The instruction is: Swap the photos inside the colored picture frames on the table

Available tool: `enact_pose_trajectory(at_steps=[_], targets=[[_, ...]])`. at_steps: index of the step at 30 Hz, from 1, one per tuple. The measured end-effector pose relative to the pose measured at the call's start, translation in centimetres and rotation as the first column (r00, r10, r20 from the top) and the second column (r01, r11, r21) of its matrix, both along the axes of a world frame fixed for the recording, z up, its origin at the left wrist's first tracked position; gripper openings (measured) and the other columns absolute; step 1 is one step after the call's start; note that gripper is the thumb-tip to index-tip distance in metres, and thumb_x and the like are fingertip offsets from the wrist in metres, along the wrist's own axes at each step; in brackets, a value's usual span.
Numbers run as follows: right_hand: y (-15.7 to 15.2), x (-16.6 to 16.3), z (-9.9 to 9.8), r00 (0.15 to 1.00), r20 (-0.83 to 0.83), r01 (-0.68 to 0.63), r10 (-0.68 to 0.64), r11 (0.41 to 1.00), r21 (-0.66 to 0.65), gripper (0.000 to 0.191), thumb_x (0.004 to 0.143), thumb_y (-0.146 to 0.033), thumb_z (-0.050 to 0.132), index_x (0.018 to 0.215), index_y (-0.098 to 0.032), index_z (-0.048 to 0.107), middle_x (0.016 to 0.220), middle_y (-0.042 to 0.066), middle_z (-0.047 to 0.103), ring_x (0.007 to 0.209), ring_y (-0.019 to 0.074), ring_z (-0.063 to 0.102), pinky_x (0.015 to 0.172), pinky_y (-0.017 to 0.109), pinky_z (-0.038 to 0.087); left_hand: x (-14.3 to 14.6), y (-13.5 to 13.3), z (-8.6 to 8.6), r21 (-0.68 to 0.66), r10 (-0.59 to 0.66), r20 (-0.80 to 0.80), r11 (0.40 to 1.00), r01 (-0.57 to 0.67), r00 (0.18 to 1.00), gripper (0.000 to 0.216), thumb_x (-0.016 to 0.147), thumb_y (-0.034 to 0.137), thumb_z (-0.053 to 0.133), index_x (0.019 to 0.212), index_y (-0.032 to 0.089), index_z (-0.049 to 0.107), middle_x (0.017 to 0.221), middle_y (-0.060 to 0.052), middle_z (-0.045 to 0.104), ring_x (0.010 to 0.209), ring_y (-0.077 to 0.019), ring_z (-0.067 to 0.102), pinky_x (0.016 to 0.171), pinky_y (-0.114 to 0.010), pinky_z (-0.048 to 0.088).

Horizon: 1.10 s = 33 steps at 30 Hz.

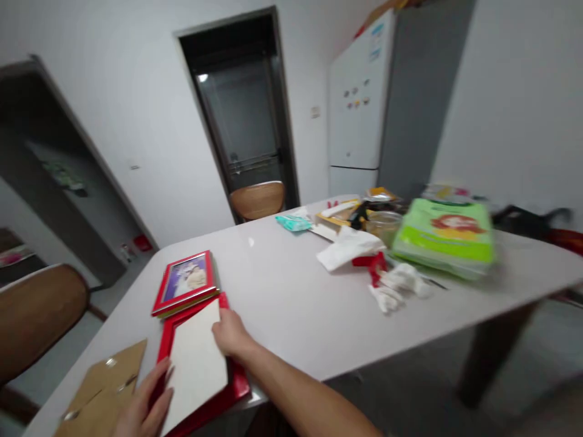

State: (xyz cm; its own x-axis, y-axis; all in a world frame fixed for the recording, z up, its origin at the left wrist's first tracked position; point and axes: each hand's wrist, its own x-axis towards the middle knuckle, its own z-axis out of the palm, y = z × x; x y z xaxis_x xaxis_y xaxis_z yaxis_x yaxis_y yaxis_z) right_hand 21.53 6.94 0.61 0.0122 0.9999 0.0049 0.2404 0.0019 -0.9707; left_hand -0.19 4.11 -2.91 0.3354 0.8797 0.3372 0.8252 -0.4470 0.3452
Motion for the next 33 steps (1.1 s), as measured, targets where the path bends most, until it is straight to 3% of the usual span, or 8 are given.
enact_pose_trajectory(at_steps=[9, 14, 16, 20, 22, 33], targets=[[0.4, -1.5, -0.1, 0.973, 0.229, 0.039, -0.037, 0.999, -0.005, 0.041, 0.069, -0.014, 0.028, 0.101, -0.008, 0.053, 0.085, 0.008, 0.065, 0.071, 0.0157, 0.06, 0.057, 0.021, 0.044, 1.4, -2.9, 1.8, -0.197, 0.0, 0.172, 0.98, 0.034, 0.985, 0.05, 0.071, 0.027, 0.049, 0.117, 0.008, 0.043, 0.126, -0.015, 0.041, 0.117, -0.0232, 0.037, 0.096, -0.039, 0.033], [0.5, -1.5, 0.3, 0.894, 0.444, 0.052, -0.065, 0.998, 0.041, 0.035, 0.068, -0.017, 0.035, 0.094, -0.012, 0.057, 0.092, 0.01, 0.063, 0.083, 0.0191, 0.057, 0.07, 0.025, 0.04, 1.3, -3.2, 1.8, -0.221, -0.037, 0.144, 0.973, 0.069, 0.989, 0.055, 0.065, 0.026, 0.056, 0.115, 0.005, 0.044, 0.128, -0.018, 0.037, 0.119, -0.0254, 0.032, 0.098, -0.039, 0.03], [0.4, -1.5, 0.2, 0.828, 0.553, 0.069, -0.089, 0.996, 0.057, 0.03, 0.068, -0.022, 0.04, 0.09, -0.012, 0.058, 0.089, 0.013, 0.063, 0.084, 0.0224, 0.056, 0.072, 0.029, 0.038, 1.3, -3.1, 1.8, -0.22, -0.046, 0.135, 0.973, 0.075, 0.99, 0.054, 0.065, 0.028, 0.057, 0.114, 0.006, 0.046, 0.128, -0.017, 0.037, 0.119, -0.0257, 0.032, 0.098, -0.039, 0.029], [-0.1, -1.6, 0.0, 0.55, 0.826, 0.104, -0.128, 0.991, 0.084, 0.032, 0.073, -0.035, 0.038, 0.088, -0.014, 0.057, 0.085, 0.014, 0.062, 0.075, 0.0243, 0.057, 0.063, 0.032, 0.037, 1.3, -3.0, 2.3, -0.233, -0.085, 0.078, 0.967, 0.101, 0.993, 0.056, 0.065, 0.031, 0.058, 0.114, 0.006, 0.046, 0.128, -0.018, 0.037, 0.119, -0.0274, 0.032, 0.098, -0.041, 0.029], [-0.4, -1.5, -0.1, 0.471, 0.874, 0.097, -0.119, 0.992, 0.083, 0.033, 0.075, -0.037, 0.036, 0.089, -0.015, 0.056, 0.084, 0.012, 0.062, 0.073, 0.0236, 0.058, 0.06, 0.031, 0.037, 1.2, -3.0, 2.3, -0.222, -0.116, 0.048, 0.967, 0.124, 0.992, 0.055, 0.066, 0.031, 0.058, 0.113, 0.006, 0.046, 0.127, -0.019, 0.038, 0.119, -0.0276, 0.032, 0.098, -0.042, 0.029], [-1.4, -1.5, -0.1, 0.493, 0.856, 0.076, -0.156, 0.988, 0.136, 0.037, 0.077, -0.033, 0.036, 0.109, -0.018, 0.047, 0.091, 0.009, 0.058, 0.079, 0.0213, 0.056, 0.062, 0.029, 0.036, 1.2, -3.0, 1.1, -0.104, -0.156, 0.074, 0.981, 0.163, 0.985, 0.064, 0.064, 0.031, 0.061, 0.12, 0.011, 0.038, 0.132, -0.018, 0.031, 0.12, -0.0277, 0.029, 0.097, -0.047, 0.029]])
